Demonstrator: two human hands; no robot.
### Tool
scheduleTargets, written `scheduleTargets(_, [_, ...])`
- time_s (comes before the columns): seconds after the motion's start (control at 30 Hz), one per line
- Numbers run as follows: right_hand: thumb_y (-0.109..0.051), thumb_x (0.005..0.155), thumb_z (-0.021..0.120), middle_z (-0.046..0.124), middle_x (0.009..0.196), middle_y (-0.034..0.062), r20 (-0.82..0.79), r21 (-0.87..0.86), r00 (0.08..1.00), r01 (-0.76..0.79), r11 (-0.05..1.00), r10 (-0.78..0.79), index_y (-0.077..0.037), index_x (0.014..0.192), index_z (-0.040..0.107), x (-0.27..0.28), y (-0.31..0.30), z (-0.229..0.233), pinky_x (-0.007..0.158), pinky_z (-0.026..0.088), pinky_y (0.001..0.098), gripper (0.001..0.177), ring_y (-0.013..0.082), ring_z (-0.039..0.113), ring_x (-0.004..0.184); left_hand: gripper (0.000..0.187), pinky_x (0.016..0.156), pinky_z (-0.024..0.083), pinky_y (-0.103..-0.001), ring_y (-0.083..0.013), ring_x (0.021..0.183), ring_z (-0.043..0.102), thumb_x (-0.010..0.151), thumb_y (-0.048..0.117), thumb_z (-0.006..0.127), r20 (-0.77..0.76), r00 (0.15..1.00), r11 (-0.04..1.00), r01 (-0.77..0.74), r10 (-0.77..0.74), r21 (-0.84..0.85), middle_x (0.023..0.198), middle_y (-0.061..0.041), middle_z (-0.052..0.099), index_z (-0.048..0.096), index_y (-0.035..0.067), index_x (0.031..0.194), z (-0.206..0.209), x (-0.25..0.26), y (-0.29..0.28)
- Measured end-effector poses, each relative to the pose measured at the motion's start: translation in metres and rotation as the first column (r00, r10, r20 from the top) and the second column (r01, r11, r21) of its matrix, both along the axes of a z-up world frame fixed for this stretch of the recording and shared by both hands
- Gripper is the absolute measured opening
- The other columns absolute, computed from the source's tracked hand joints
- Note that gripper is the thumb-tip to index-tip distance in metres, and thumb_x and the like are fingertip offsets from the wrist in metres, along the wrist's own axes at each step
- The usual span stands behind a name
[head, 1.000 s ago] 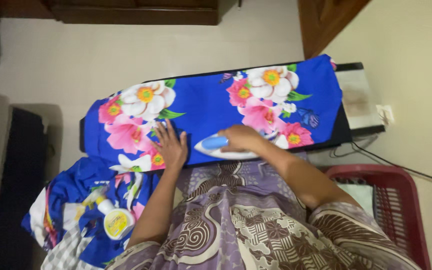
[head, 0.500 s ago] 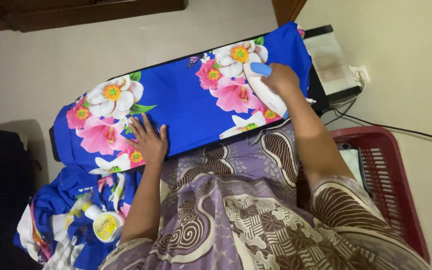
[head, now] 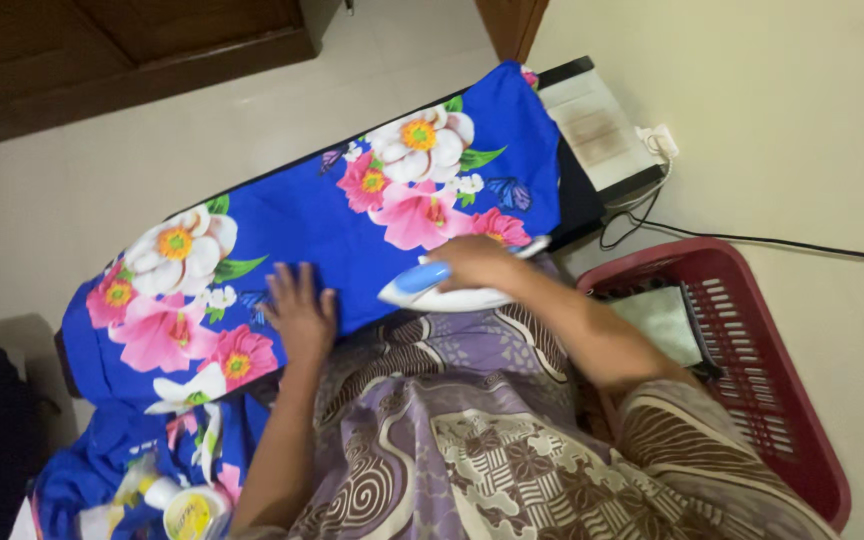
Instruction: The person irons a small light-colored cloth on a black ironing board, then places it in a red basket. They then unfold a blue floral dress, spray it with liquid, and iron it thoroughly on the board, folding it at the end.
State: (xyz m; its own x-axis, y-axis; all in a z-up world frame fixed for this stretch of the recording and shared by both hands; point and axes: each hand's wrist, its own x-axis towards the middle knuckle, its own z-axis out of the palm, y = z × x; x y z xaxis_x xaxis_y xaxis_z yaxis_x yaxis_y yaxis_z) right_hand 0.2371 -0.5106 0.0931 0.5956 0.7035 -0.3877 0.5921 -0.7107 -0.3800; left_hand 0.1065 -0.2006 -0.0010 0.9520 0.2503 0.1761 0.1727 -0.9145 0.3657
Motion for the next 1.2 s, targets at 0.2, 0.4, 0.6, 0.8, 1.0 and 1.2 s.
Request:
scheduleTargets(0.2, [-0.036,0.071,0.082,0.077,0.102,0.0125,0.025,-0.026,0.886,0.463,0.886,-0.463,-0.017,0.114,0.075,0.092,-0.205,0.04,0.083,0.056,0.0434,0.048,0.0316,0.074,0.093,0.081,0.116,0.006,-0.074,-0.0374,0.156,0.013,0.093,0.06,0.057,-0.177,0.911,0.923,0.383,-0.372,0.034,0.169,-0.017,0.016,0.031,0.023,0.16,0.023,0.017,-0.087])
scheduleTargets(0.4, [-0.048,0.074,0.086,0.074,0.111,0.0164,0.377,-0.091,0.463,0.881,0.465,-0.802,-0.016,0.117,0.075,0.12,-0.283,0.03,0.086,0.055,0.052,0.054,0.038,0.07,0.103,0.086,0.115,0.009,-0.074,-0.0371,0.155,0.012,0.09,0.063,0.057,-0.272,0.864,0.893,0.449,-0.424,0.035,0.169,-0.016,0.009,0.024,0.027,0.16,0.036,0.029,-0.123])
scheduleTargets(0.6, [-0.048,0.074,0.086,0.075,0.112,0.0186,0.274,0.006,0.467,0.874,0.486,-0.841,-0.01,0.118,0.074,0.171,-0.284,-0.008,0.09,0.055,0.049,0.06,0.0363,0.071,0.104,0.083,0.115,0.01,-0.075,-0.0371,0.155,0.014,0.091,0.063,0.057,-0.255,0.871,0.894,0.446,-0.421,0.047,0.169,-0.015,0.011,0.026,0.028,0.16,0.034,0.028,-0.123])
scheduleTargets(0.8, [-0.052,0.075,0.086,0.073,0.113,0.0227,0.297,0.111,0.499,0.829,0.549,-0.814,-0.006,0.123,0.071,0.2,-0.29,-0.026,0.09,0.054,0.0481,0.068,0.0382,0.07,0.104,0.084,0.116,0.01,-0.073,-0.0351,0.155,0.014,0.091,0.063,0.057,-0.3,0.865,0.901,0.432,-0.401,0.04,0.17,-0.014,0.01,0.024,0.029,0.161,0.04,0.029,-0.125])
scheduleTargets(1.0, [-0.039,0.081,0.081,0.074,0.105,0.0222,0.739,0.396,0.29,0.542,0.741,-0.608,-0.009,0.112,0.077,0.165,-0.284,-0.042,0.082,0.055,0.0478,0.044,0.0423,0.069,0.1,0.084,0.117,0.007,-0.072,-0.0345,0.156,0.014,0.092,0.062,0.057,-0.284,0.868,0.903,0.428,-0.407,0.016,0.17,-0.013,0.011,0.024,0.029,0.161,0.041,0.027,-0.126])
scheduleTargets(1.2, [-0.031,0.102,0.067,0.071,0.091,0.0238,0.323,0.452,0.504,0.661,0.599,-0.801,-0.005,0.098,0.074,0.102,-0.216,-0.094,0.085,0.054,0.0551,0.027,0.0467,0.069,0.092,0.083,0.117,0.007,-0.072,-0.0362,0.156,0.013,0.092,0.061,0.058,-0.272,0.87,0.901,0.433,-0.412,0.021,0.17,-0.015,0.01,0.026,0.027,0.161,0.039,0.026,-0.124])
